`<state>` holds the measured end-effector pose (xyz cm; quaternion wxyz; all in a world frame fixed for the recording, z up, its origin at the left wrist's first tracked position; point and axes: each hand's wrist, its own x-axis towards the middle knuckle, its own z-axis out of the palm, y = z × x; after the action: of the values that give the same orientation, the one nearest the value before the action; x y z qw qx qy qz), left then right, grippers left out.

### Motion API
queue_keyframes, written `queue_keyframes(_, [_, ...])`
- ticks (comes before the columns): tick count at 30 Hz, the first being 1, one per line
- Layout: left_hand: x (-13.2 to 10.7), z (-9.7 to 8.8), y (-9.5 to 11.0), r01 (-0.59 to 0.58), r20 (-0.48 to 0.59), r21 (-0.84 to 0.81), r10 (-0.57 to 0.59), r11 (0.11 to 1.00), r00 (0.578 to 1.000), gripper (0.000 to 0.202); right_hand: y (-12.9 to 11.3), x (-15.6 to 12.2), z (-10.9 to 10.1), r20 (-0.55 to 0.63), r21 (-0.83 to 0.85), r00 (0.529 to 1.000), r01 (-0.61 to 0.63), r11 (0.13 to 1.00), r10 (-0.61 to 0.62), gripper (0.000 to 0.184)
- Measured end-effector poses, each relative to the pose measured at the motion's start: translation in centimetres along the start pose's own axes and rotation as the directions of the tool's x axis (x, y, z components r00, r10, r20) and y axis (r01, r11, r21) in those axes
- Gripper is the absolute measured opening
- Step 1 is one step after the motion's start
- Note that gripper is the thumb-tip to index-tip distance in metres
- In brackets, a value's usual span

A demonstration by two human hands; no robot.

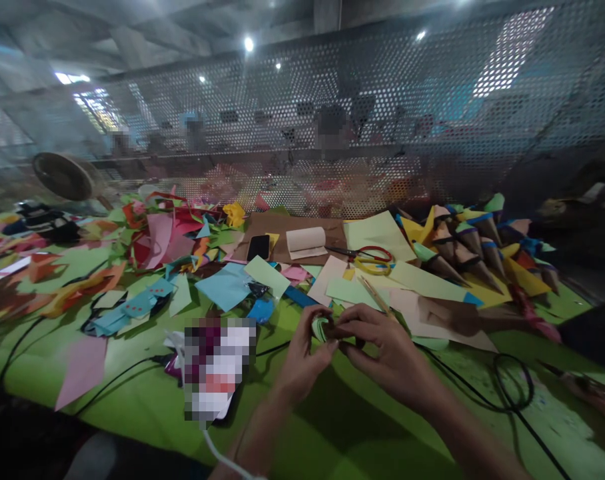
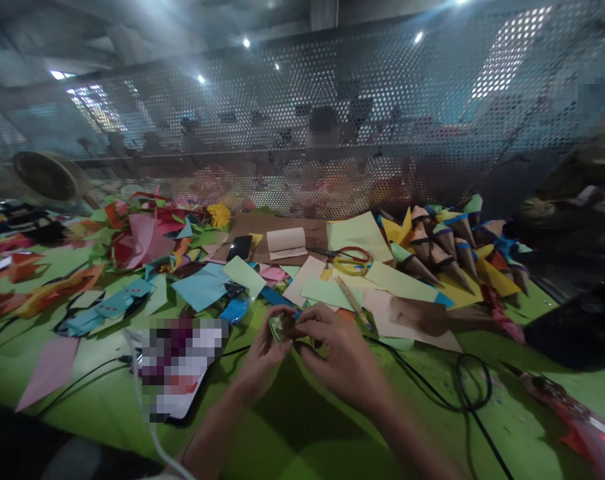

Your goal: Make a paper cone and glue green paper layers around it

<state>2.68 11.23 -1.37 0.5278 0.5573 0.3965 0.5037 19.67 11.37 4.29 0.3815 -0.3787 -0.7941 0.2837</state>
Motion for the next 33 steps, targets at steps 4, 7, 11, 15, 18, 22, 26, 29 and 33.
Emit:
queue_keyframes(4, [-0.2,0.1,1.1,-0.078,0.033,0.116,0.075,0.99,0.997,0.04,-0.3,-0.1,-0.3,-0.071,0.054,0.997,-0.015,0.998,0.019,0.044])
queue_keyframes(7, [-0.3,0.2,1.3,-0.097,0.044,0.15,0.091,0.984,0.995,0.043,-0.3,-0.3,-0.2,-0.063,0.071,0.998,-0.003,0.997,0.007,0.044])
queue_keyframes(11, [-0.4,0.1,1.0,-0.085,0.044,0.105,0.081,0.991,0.996,0.046,-0.2,-0.3,0.2,-0.017,0.069,1.0,0.024,0.997,-0.023,0.036])
queue_keyframes(15, [-0.5,-0.3,0.5,-0.038,0.076,-0.004,0.038,0.999,0.996,0.046,-0.1,-0.3,0.0,-0.056,0.043,0.998,0.031,0.999,-0.029,0.036])
queue_keyframes(18, [-0.6,-0.6,0.0,0.003,0.123,-0.116,0.011,0.993,0.992,0.044,-0.1,-0.3,-0.1,-0.075,-0.03,0.996,0.052,0.998,-0.054,0.034])
queue_keyframes(22, [-0.6,-0.7,0.0,0.017,0.1,-0.188,0.002,0.982,0.995,0.045,-0.4,-0.5,0.1,-0.037,-0.193,0.994,0.095,0.977,-0.104,0.033])
queue_keyframes(26, [-0.5,-0.6,0.2,0.008,0.12,-0.172,0.013,0.985,0.993,0.048,-0.8,-0.6,0.2,0.022,-0.319,0.99,0.142,0.937,-0.143,0.034])
queue_keyframes(29, [-0.5,-0.6,0.2,0.01,0.111,-0.163,0.008,0.987,0.994,0.052,-0.8,-0.6,0.2,0.05,-0.344,0.989,0.149,0.927,-0.14,0.035])
queue_keyframes(33, [-0.5,-0.6,0.0,0.03,0.094,-0.124,-0.018,0.992,0.995,0.054,-0.8,-0.6,0.2,0.026,-0.302,0.992,0.126,0.945,-0.124,0.036])
